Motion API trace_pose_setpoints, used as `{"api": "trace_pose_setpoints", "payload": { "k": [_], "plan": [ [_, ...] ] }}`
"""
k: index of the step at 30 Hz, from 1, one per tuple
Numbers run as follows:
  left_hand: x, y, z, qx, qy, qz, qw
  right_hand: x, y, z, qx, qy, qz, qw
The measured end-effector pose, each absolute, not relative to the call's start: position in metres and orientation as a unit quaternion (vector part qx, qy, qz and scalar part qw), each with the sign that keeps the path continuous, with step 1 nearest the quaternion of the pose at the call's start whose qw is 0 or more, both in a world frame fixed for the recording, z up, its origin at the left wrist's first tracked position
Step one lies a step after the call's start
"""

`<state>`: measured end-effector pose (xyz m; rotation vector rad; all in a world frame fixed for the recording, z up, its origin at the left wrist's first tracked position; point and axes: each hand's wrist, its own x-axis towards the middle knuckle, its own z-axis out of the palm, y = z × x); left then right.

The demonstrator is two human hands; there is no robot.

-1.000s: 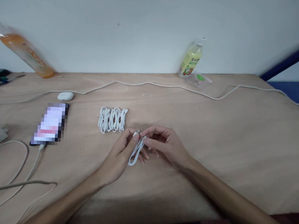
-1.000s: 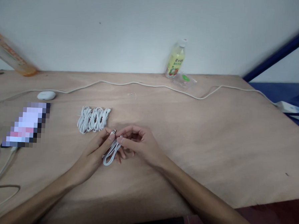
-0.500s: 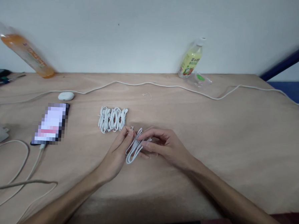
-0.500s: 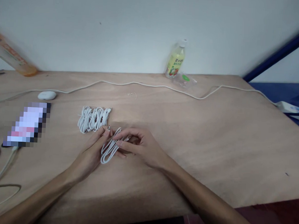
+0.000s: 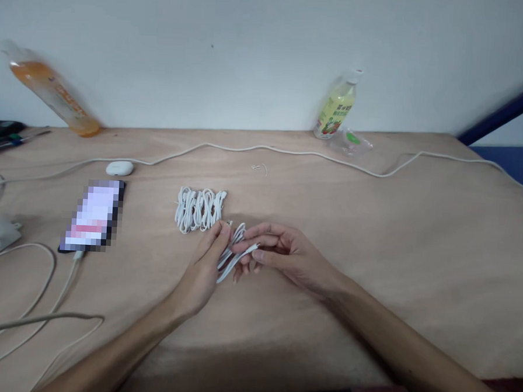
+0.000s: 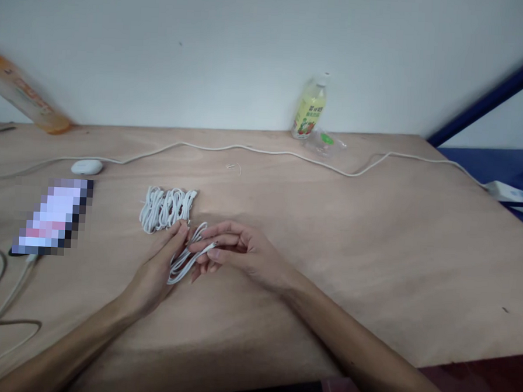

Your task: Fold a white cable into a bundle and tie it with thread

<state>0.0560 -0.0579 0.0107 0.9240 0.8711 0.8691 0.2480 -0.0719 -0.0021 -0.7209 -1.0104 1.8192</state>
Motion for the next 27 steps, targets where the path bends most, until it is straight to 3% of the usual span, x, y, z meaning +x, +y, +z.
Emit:
{"api": "trace_pose_setpoints", "payload": {
  "k": [7,18,27],
  "plan": [
    [0.057,-0.059,0.011,0.446,0.375,0.357,0.73,0.248,-0.071,-0.003,-0.309,-0.438,0.732,0.421],
    [0.051,-0.056,0.008,0.459,0.395,0.359,0.71,0.248,-0.071,0.0,-0.355,-0.361,0.726,0.466],
    [0.054,-0.057,0.017,0.416,0.39,0.364,0.736,0.247,-0.074,0.0,-0.384,-0.405,0.679,0.477]
  ]
}}
